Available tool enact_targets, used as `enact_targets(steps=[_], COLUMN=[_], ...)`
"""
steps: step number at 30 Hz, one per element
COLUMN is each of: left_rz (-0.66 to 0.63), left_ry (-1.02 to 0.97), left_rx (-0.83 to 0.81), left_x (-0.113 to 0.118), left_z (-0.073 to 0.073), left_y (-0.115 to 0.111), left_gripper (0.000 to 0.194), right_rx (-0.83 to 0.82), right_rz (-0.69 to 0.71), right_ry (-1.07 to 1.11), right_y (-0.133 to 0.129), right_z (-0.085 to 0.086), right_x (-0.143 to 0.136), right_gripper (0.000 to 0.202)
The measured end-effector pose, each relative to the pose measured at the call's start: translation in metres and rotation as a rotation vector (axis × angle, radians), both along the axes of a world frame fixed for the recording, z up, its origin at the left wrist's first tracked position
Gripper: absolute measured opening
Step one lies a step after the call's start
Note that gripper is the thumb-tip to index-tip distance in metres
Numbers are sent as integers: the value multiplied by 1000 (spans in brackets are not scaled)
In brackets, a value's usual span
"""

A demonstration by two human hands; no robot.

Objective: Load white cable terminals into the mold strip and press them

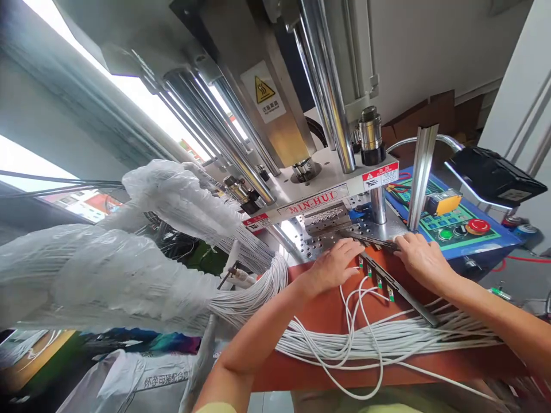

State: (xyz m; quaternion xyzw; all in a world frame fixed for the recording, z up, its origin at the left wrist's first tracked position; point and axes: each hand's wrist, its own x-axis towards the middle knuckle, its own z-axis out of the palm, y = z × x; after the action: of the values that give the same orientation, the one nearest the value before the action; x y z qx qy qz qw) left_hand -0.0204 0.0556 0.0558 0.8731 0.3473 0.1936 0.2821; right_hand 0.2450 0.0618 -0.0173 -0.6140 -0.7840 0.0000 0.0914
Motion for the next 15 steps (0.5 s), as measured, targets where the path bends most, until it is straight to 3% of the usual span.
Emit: enact_targets(steps=[2,4,7,9,12,15], left_rz=[-40,-56,-82,-112,-167,-171], left_ry=[25,38,53,59,73,113], left_rx=[-25,-40,-37,-39,-64,-4], left_x=[10,13,11,10,7,-3], left_z=[-21,-31,-30,-26,-25,-29], left_y=[20,31,38,41,46,50], left_gripper=[59,56,46,41,33,27], right_rx=[7,27,51,43,39,85], right_rz=[18,100,225,239,213,249], right_ry=[42,118,195,195,228,286], right_y=[-17,-38,-65,-75,-75,-63], right_z=[2,0,-10,-19,-32,-34], right_x=[-3,-9,-25,-35,-41,-37], right_gripper=[33,53,75,70,58,66])
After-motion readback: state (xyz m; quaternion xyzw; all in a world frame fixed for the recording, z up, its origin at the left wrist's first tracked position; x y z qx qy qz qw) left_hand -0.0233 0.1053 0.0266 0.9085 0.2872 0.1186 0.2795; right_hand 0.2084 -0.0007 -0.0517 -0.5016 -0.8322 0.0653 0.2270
